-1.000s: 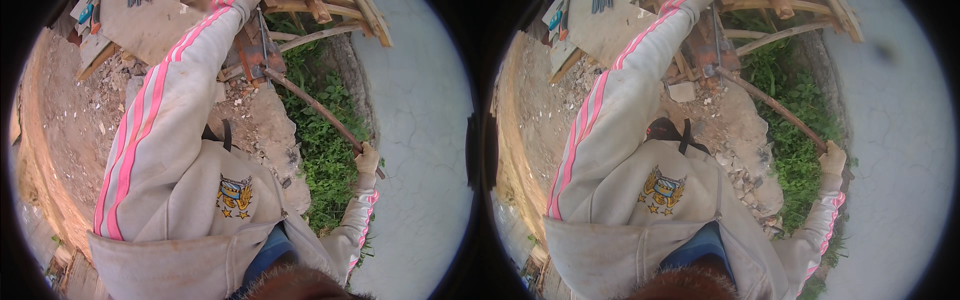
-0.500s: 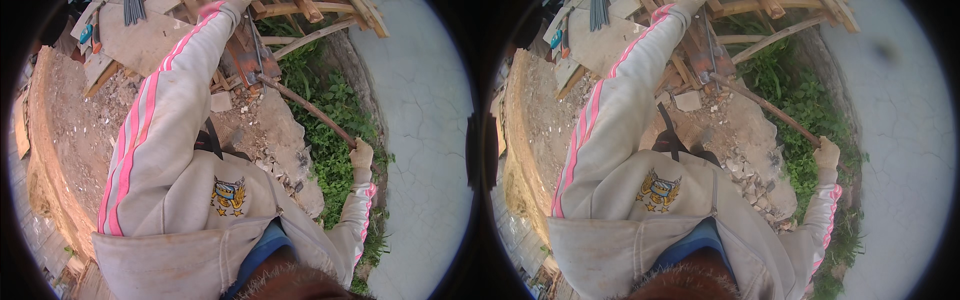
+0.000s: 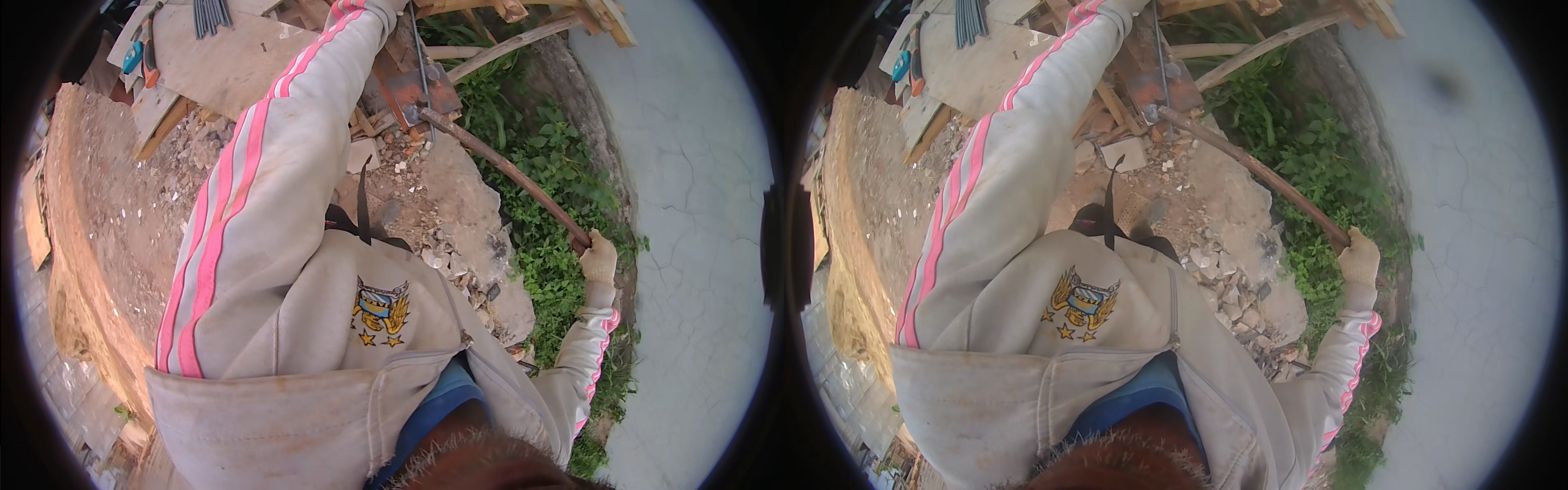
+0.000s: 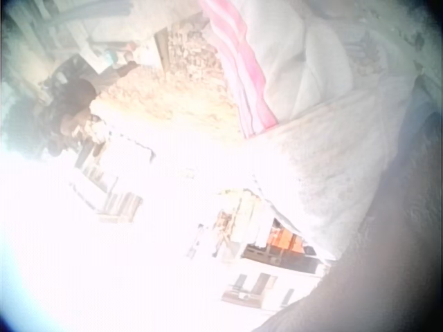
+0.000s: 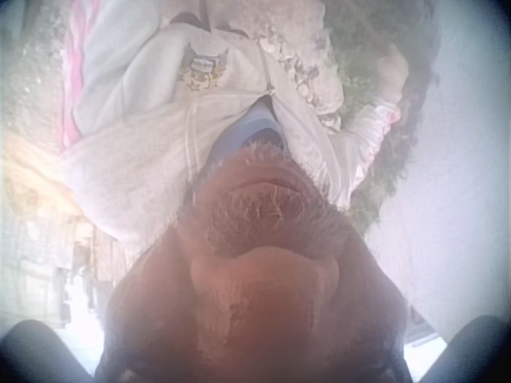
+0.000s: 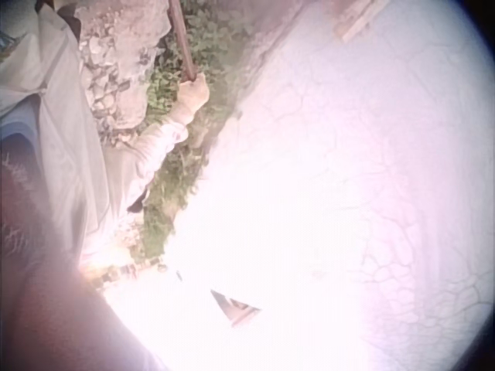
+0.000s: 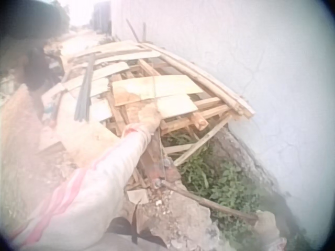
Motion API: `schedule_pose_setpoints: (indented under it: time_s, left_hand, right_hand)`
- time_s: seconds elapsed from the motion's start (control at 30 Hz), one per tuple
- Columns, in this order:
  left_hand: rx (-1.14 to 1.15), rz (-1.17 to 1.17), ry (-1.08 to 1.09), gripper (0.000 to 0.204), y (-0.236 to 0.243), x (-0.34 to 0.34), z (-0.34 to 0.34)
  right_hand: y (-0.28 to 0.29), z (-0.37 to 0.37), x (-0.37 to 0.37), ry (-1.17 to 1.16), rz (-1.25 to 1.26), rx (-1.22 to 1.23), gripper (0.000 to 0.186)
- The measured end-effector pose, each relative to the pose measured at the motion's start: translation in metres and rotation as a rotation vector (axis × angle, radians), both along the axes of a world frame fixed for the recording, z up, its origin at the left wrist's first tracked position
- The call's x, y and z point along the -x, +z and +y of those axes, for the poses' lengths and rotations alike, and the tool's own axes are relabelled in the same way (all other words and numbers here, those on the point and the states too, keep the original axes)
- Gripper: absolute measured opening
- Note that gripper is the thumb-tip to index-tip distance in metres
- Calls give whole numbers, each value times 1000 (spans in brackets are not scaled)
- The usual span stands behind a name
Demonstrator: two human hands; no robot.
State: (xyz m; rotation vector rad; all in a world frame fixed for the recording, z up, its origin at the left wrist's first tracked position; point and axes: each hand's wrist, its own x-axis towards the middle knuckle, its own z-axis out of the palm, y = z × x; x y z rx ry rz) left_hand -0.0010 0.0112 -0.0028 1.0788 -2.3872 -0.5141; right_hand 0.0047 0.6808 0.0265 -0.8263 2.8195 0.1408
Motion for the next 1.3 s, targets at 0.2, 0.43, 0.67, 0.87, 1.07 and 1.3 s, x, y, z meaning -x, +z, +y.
schedule_pose_setpoints:
  time_s: [0.2, 0.43, 0.67, 0.87, 1.07, 1.3]
  left_hand:
    - [53, -78, -13, 23, -9, 9, -3]
    - [354, -97, -249, 26, -5, -1, -4]
    - [218, 1, -455, 30, -3, -15, -16]
    - [311, -58, -578, 38, -9, -25, -25]
    - [320, -43, -668, 41, -21, -41, -23]
    - [294, -214, -885, 44, -11, -60, -35]
  right_hand:
    - [12, 94, 25, -286, 42, -251, 39]
    - [-11, 123, -9, -386, 248, -193, 42]
    - [-28, 120, -152, -593, 270, -204, 35]
    - [-20, 62, -345, -818, 317, -193, 16]
    - [-18, -15, -475, -1034, 377, -285, 23]
    - [-23, -94, -545, -1210, 362, -276, 21]
